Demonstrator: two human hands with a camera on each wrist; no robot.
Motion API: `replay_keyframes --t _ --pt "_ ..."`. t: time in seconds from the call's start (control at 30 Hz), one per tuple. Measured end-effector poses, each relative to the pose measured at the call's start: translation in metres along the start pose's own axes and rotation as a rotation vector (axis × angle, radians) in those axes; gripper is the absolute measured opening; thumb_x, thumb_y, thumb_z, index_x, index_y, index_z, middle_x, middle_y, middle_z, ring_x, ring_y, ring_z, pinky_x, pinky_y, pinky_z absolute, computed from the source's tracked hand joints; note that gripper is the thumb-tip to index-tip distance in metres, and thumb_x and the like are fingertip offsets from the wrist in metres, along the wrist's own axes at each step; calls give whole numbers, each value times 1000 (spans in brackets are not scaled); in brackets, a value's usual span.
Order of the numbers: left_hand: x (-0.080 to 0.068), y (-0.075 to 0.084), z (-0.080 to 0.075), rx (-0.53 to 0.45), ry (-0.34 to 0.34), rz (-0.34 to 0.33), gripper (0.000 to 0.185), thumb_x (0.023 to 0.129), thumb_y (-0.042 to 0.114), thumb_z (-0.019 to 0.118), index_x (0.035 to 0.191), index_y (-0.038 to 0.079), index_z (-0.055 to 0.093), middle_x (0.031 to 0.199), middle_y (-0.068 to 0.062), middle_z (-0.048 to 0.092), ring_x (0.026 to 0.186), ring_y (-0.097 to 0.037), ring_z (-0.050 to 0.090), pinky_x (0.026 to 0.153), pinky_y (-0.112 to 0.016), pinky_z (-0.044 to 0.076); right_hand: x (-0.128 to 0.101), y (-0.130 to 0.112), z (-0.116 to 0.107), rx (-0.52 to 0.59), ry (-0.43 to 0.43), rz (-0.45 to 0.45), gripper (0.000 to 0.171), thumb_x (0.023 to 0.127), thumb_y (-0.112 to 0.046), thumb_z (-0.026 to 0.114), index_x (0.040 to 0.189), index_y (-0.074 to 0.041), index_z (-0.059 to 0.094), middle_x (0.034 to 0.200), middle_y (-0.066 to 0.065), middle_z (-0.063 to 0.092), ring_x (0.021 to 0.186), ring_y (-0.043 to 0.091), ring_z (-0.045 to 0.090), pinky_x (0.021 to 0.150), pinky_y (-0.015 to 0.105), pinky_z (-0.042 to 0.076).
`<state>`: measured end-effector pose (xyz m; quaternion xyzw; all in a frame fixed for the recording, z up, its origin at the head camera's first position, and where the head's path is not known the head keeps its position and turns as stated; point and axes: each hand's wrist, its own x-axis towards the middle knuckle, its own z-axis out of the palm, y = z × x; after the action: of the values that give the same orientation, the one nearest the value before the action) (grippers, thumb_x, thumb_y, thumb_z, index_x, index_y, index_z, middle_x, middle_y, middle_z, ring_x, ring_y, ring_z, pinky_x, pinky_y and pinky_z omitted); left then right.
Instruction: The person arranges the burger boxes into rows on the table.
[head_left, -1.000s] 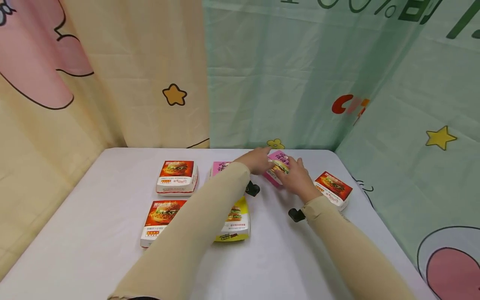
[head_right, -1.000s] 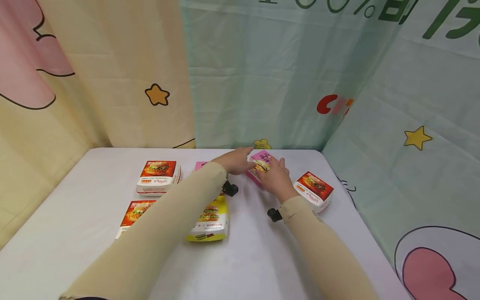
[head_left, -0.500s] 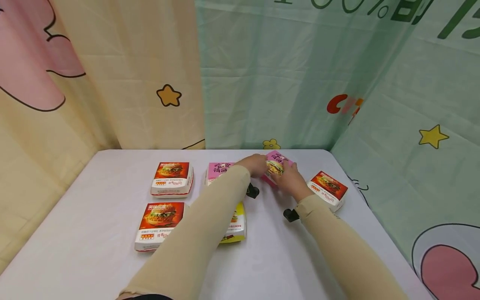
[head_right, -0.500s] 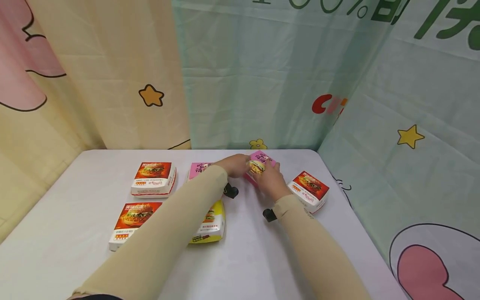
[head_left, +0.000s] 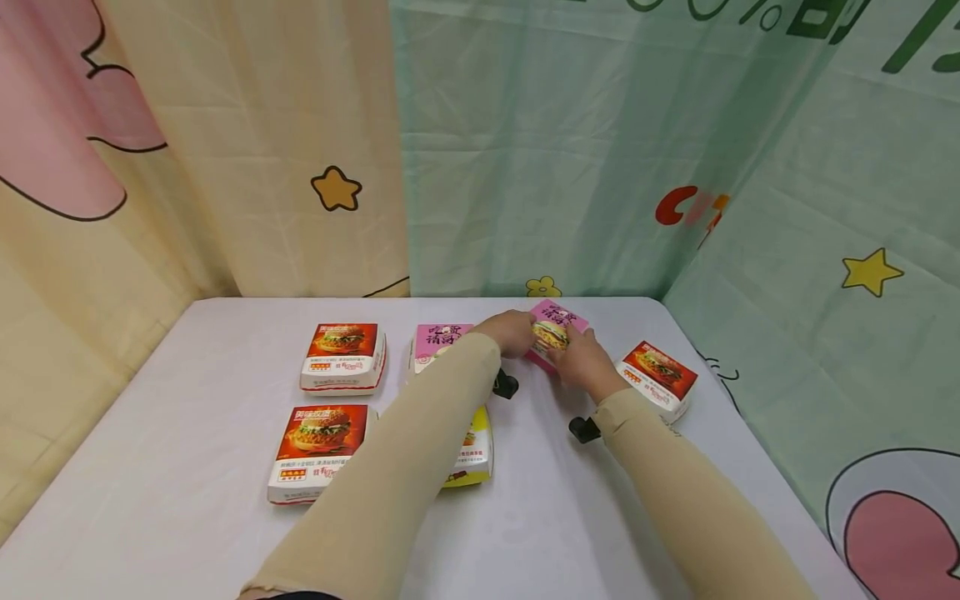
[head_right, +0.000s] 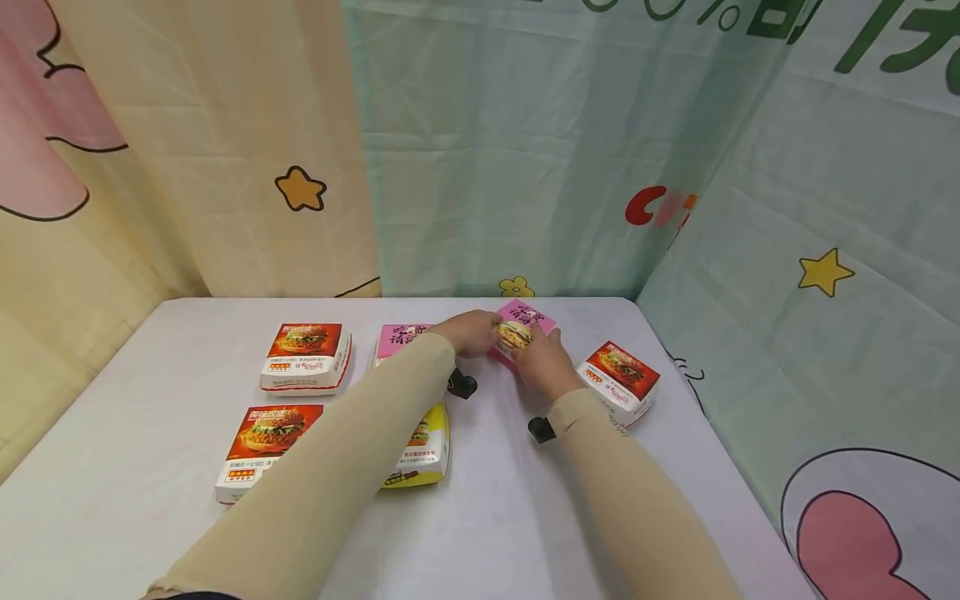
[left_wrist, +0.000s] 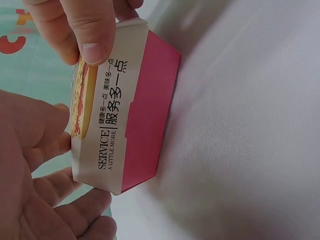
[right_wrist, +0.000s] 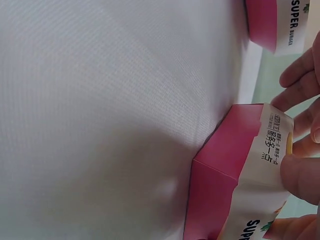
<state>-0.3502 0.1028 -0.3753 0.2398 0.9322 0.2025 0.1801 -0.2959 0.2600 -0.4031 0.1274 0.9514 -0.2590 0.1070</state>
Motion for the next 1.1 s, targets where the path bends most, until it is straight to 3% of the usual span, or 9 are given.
replay_keyframes --t 0.17,0.6,0.83,1.1 --pt "-3 -1 0 -53 -7 -18 53 111 26 47 162 14 43 163 -8 49 134 -24 54 119 -44 43 0 -1 -1 -17 -5 -4 79 108 -38 56 169 -8 16 173 32 4 149 50 36 124 66 30" --pt "1 -2 5 -74 -30 -55 55 111 28 47 164 16 40 164 -9 47 127 -25 54 117 -46 45 2 3 -4 -3 -26 -18 76 109 -43 52 168 -7 19 172 33 9 144 50 39 123 66 32" --pt "-7 -1 6 -123 -22 -58 55 109 24 44 164 17 39 167 -10 42 139 -28 51 122 -49 40 2 3 -5 7 -25 -25 72 112 -41 45 169 -8 16 173 30 11 153 49 31 126 65 26" --pt "-12 -1 9 -57 -8 -26 56 109 21 43 164 15 39 167 -16 41 148 -31 47 123 -50 39 3 1 -6 -2 -36 -38 67 112 -29 39 169 -5 14 172 33 9 157 48 25 129 62 21"
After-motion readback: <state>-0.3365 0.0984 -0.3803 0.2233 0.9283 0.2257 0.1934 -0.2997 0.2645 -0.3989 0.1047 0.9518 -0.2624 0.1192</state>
